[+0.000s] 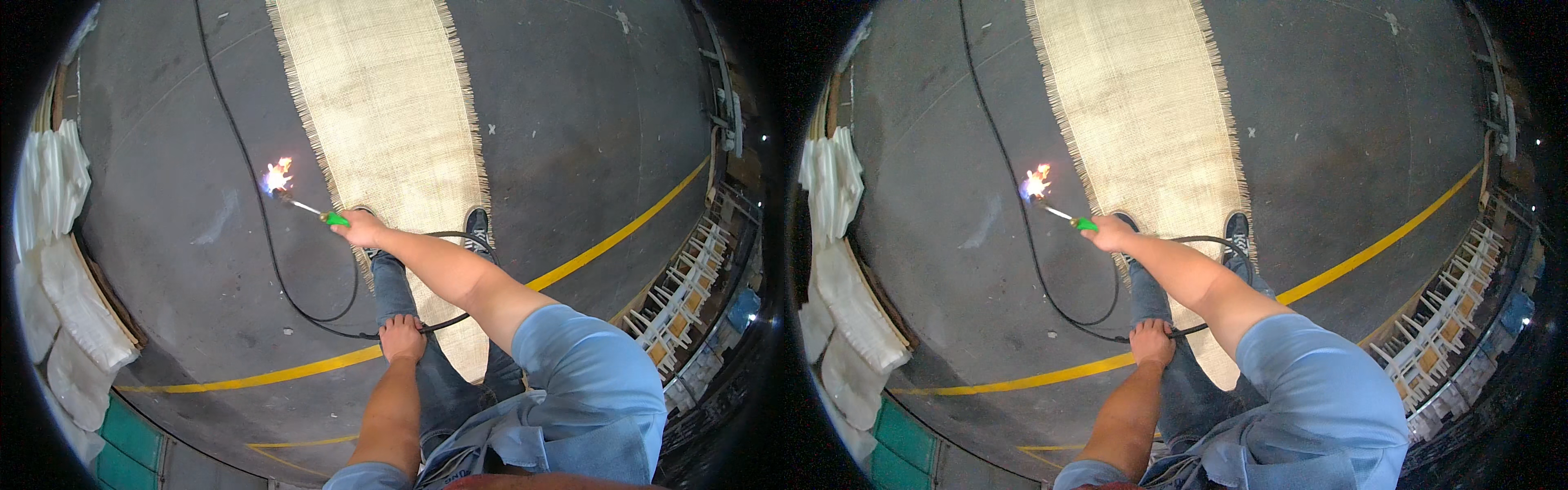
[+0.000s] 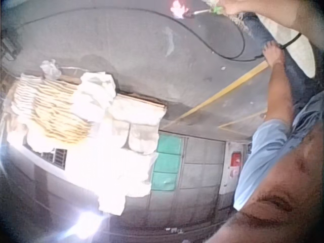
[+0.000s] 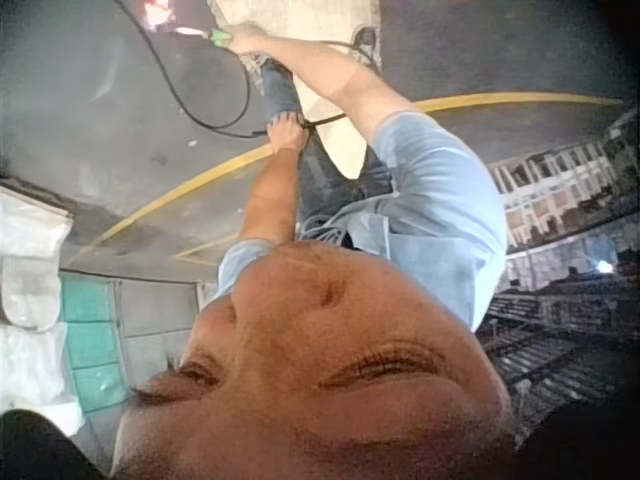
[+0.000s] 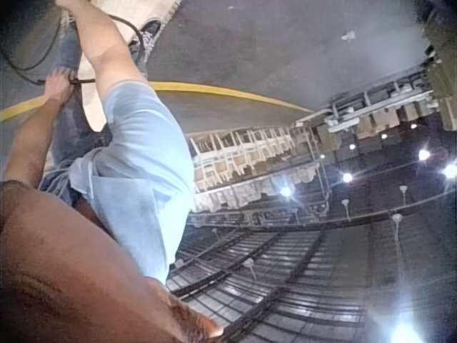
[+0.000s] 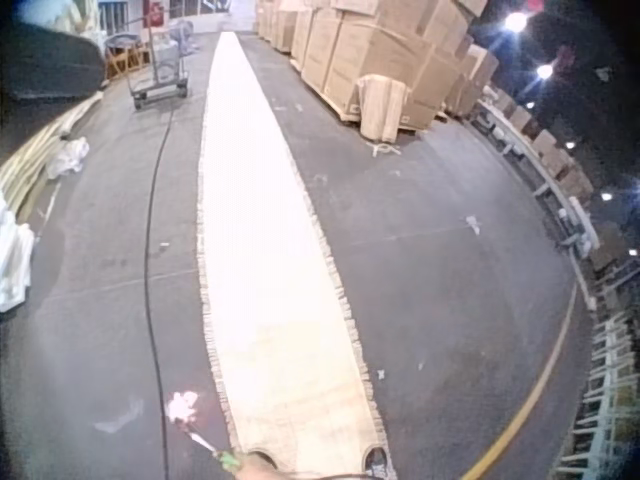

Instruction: The person uses a handheld blowtorch to apply flame to a woven mat laid on the floor. The person moves the torch back and forth along the mat's surface and edges, then briefly touches the mat with a hand before continuing to apply flame.

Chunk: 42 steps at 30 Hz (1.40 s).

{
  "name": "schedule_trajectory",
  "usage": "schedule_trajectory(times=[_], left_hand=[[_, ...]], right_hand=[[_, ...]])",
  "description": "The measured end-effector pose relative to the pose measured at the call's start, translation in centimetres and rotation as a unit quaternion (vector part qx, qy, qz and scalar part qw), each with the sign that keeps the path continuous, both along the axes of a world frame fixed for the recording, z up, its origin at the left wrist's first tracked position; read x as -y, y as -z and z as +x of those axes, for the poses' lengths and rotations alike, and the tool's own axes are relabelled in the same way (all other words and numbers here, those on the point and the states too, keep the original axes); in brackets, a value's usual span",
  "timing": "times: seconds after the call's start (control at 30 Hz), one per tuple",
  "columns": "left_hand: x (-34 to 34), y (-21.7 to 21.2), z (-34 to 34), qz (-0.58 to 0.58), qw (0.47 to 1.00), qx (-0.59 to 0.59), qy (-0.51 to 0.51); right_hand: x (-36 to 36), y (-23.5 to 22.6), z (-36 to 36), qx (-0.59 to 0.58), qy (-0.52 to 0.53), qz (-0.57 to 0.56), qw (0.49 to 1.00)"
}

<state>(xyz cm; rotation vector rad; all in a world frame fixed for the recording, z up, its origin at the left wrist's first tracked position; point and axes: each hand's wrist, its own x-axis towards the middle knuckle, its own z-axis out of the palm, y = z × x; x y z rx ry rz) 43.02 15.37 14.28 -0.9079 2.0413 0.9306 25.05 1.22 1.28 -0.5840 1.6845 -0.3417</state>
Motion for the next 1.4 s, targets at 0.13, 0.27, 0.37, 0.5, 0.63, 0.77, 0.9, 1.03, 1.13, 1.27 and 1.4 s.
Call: schedule_trajectory(times=[0.13, 0.27, 0.37, 0.5, 0.63, 0.77, 0.9, 1.03, 1.13, 1.27, 1.4], left_hand=[[-0.1, -0.1, 0.7, -0.001, 1.0, 0.026, 0.004], [-0.4, 0.0, -0.2, -0.011, 1.0, 0.01, 0.018], [-0.6, 0.1, 0.5, -0.001, 0.999, 0.029, 0.028], [-0.9, 0.5, -0.7, -0.008, 1.0, -0.021, 0.022], [-0.2, 0.0, 1.1, -0.031, 0.999, 0.015, 0.025], [-0.4, 0.1, -0.3, -0.014, 1.0, -0.02, 0.012], [0.2, -0.1, 0.3, -0.016, 1.0, -0.008, 0.013], [0.2, 0.0, 0.7, -0.013, 1.0, -0.008, 0.011], [-0.4, 0.5, -0.6, 0.009, 1.0, -0.021, 0.008], [0.4, -0.1, -0.3, 0.014, 1.0, 0.0, 0.014], [0.4, -0.1, -1.0, 0.031, 1.0, 0.002, 0.004]], right_hand=[[0.0, 0.0, -0.4, 0.008, 0.018, -0.01, 1.0], [-4.9, 3.0, -6.4, -0.118, 0.105, 0.045, 0.986], [-10.2, 4.7, -11.2, -0.127, 0.197, 0.138, 0.962], [-18.4, 4.2, -21.5, -0.285, 0.254, 0.126, 0.916], [-22.5, 2.2, -24.0, -0.332, 0.294, 0.185, 0.877], [-25.3, -0.5, -28.6, -0.4, 0.341, 0.17, 0.833], [-21.7, 0.8, -26.0, -0.37, 0.296, 0.172, 0.864], [-16.4, 3.6, -21.0, -0.271, 0.243, 0.145, 0.92], [-13.7, 5.0, -18.6, -0.235, 0.23, 0.119, 0.937], [-7.6, 4.7, -10.4, -0.137, 0.175, 0.101, 0.97], [-2.0, 2.5, -5.1, -0.074, 0.125, 0.056, 0.988]])
